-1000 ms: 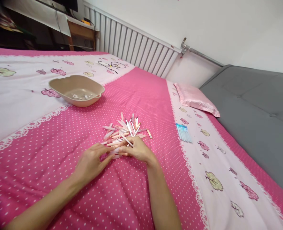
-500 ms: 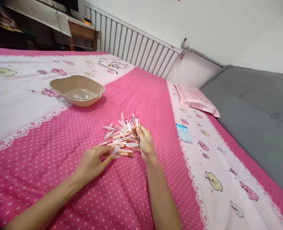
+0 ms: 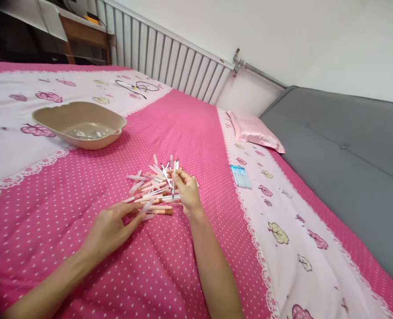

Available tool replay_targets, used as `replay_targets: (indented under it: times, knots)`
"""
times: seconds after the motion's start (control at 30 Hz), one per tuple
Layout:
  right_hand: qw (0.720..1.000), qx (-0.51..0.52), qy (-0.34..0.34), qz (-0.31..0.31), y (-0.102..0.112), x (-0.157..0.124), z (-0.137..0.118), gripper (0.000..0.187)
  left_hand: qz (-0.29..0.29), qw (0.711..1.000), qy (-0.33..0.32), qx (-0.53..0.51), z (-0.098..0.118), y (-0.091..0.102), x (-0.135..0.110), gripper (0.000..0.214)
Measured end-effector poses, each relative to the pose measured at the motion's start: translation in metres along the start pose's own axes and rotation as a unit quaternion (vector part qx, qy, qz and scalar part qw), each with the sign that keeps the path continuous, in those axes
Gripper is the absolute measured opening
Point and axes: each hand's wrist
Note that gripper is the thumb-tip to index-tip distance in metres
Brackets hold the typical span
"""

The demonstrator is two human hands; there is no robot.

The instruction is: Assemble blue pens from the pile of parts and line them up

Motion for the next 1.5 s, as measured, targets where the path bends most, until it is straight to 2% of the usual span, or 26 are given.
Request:
replay_targets:
  times: [0.3,0.43,0.57,0.7,0.8,0.87,1.0,1.3,1.4,1.5]
  knots:
    - [0.999,-0.032,0.015,0.007,0.003,-0.002,-0.003,0.025,0.032,0.996,0.060,0.066,0.002,0.003,-0.001,0.029]
    - [0.988,-0.140,0.027,-0.057,0.006,-0.001,0.002,0.027,0.045,0.993,0.060,0.087,0.003,0.004,-0.002,0.028]
    - [0.961,-0.257,0.032,-0.093,0.010,0.002,0.017,0.026,0.043,0.993,0.042,0.103,0.002,0.005,-0.001,0.024]
    - [0.938,-0.333,0.056,-0.082,0.011,0.003,0.028,0.019,0.024,0.992,0.033,0.115,0.000,0.004,-0.001,0.023]
    - [0.897,-0.420,0.119,-0.065,0.009,0.004,0.030,0.026,0.006,0.994,0.026,0.105,-0.001,0.002,-0.001,0.024]
    - [0.867,-0.465,0.159,-0.080,0.006,0.004,0.031,0.031,0.002,0.995,0.025,0.097,-0.001,0.002,-0.002,0.024]
    - [0.838,-0.499,0.179,-0.126,0.002,0.005,0.035,0.033,0.009,0.995,0.033,0.092,0.001,0.002,-0.002,0.022]
    - [0.834,-0.506,0.169,-0.144,0.003,0.005,0.035,0.022,0.005,0.997,0.026,0.078,0.001,0.002,-0.001,0.024]
    - [0.840,-0.492,0.178,-0.145,0.005,0.007,0.035,0.019,0.003,0.997,0.023,0.074,0.000,0.002,-0.001,0.024]
    - [0.857,-0.457,0.206,-0.117,0.008,0.010,0.032,0.020,0.010,0.997,0.023,0.069,-0.001,0.001,-0.002,0.023]
Point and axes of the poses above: each hand's wrist, its own x-axis towards the middle knuckle, its own y-axis out of the back of the hand, z = x × y, and after that the axes turned 5 degrees about z, right-handed
